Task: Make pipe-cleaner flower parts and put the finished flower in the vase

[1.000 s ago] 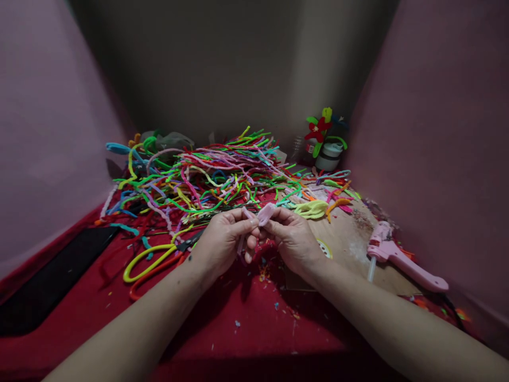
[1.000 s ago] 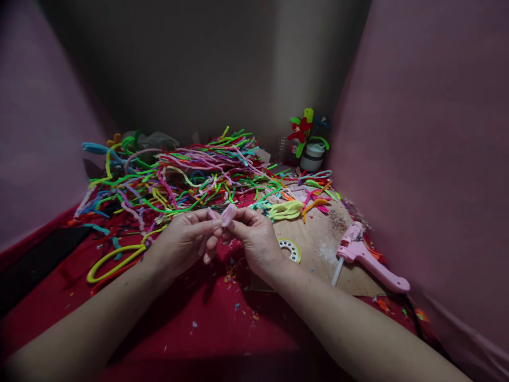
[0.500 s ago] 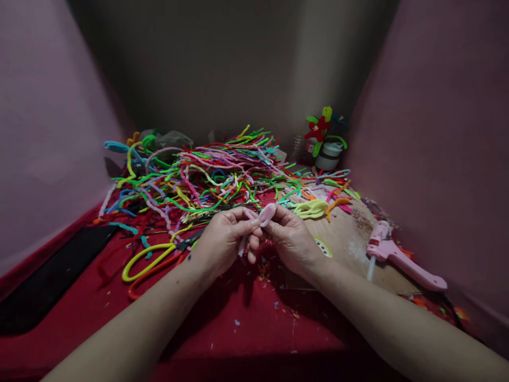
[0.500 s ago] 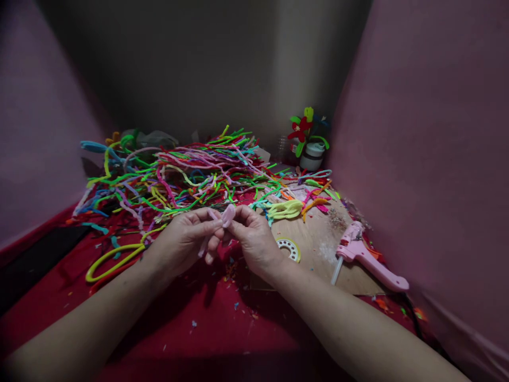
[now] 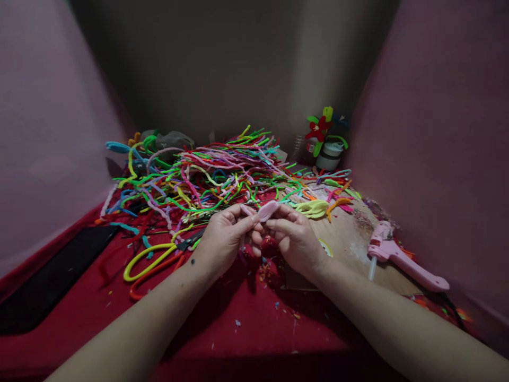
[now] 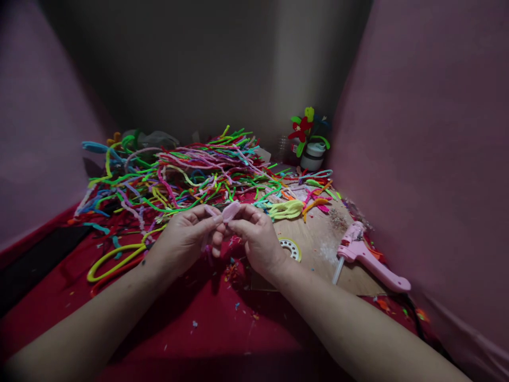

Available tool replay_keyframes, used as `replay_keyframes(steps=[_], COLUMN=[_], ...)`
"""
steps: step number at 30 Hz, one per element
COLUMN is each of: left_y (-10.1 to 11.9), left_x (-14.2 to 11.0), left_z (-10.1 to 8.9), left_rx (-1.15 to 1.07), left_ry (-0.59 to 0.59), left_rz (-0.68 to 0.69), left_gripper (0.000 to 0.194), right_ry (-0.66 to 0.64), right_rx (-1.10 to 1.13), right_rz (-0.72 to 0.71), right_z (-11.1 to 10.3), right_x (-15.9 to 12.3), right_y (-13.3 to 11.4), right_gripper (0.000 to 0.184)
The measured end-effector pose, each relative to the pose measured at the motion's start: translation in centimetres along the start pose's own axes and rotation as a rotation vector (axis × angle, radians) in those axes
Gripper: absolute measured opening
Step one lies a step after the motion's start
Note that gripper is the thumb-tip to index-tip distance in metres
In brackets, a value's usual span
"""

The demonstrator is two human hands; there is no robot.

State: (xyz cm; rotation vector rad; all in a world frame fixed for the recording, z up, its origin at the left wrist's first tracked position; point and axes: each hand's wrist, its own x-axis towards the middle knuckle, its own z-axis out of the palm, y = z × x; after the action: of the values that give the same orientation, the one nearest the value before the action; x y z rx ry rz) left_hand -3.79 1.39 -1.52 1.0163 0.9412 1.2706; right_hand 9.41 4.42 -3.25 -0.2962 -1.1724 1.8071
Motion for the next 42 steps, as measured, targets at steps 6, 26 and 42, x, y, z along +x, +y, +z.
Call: replay_keyframes(steps=[6, 26, 42], left_y=[0.23, -0.07, 0.34], left_x=[-0.13, 0.08, -0.08], left_z=[0.14, -0.27, 0.44], left_rx=[0.027, 0.103, 0.464], left_ry=[0.003, 0.047, 0.141], left_rz=[-0.007, -0.024, -0.058], left_gripper=[0.014, 0.015, 0.017], right_ry=[0.086, 0.249, 0.393], right_rx=[-0.164, -0.17, -0.385], right_rz=[-0.012, 0.168, -0.005], right_z=[-0.19, -0.37, -0.61], right_x=[-0.16, 0.0, 0.14], right_y=[0.24, -0.06, 0.19], right_gripper=[0.008, 0.015, 0.022])
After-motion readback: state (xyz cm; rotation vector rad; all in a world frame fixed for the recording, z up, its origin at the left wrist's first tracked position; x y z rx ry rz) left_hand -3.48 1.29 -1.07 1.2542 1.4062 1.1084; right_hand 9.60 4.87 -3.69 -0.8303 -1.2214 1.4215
